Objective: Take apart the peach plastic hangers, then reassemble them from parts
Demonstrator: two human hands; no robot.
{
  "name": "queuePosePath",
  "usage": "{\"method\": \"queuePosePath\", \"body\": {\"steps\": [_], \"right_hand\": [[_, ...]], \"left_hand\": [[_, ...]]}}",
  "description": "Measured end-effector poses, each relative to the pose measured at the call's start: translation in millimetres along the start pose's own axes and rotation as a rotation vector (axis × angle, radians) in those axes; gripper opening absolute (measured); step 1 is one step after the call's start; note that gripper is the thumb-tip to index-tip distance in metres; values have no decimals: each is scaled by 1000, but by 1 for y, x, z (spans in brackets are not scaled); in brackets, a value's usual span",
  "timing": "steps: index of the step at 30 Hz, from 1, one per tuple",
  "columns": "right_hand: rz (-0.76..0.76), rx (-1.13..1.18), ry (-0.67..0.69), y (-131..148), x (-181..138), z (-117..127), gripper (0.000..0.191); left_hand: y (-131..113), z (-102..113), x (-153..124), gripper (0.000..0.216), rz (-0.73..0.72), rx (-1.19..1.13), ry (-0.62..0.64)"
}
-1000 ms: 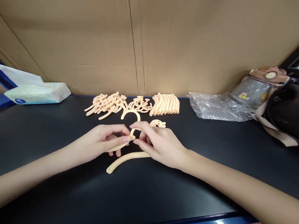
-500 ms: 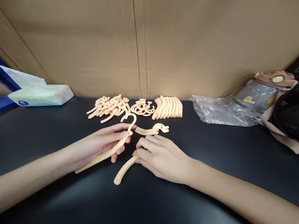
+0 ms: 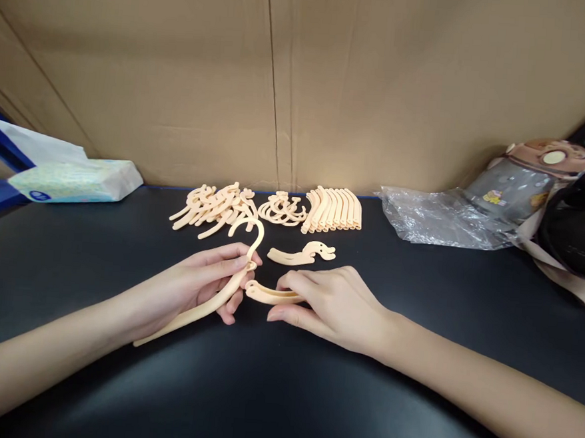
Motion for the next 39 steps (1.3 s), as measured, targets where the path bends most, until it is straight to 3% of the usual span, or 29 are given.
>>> {"method": "queuePosePath", "body": {"steps": [5, 13, 22, 27, 33, 39], "right_hand": [[-40, -77, 24, -4, 0, -5, 43], [-30, -194, -72, -4, 3, -1, 44], [-4, -277, -125, 0, 1, 3, 44], [52, -338, -176, 5, 0, 4, 42], [113, -392, -222, 10, 0, 6, 40], [255, -426, -180, 23, 1, 3, 32]], "left_hand": [[0, 0, -2, 21, 1, 24, 32], [2, 5, -2, 26, 52, 46, -23], [5, 5, -3, 32, 122, 80, 30], [5, 2, -4, 35, 130, 152, 71], [3, 0, -2, 20, 86, 114, 84], [5, 0, 0, 19, 38, 146, 62]]}}
Point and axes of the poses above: each hand's wrist, its own x-axis towards the middle knuckle, its own z-axis out of the back of the hand, y = z × x, the point moved 7 cm from there along x, towards the middle knuckle, and after that the axes turned 5 degrees about -y, right-handed, at the moved point
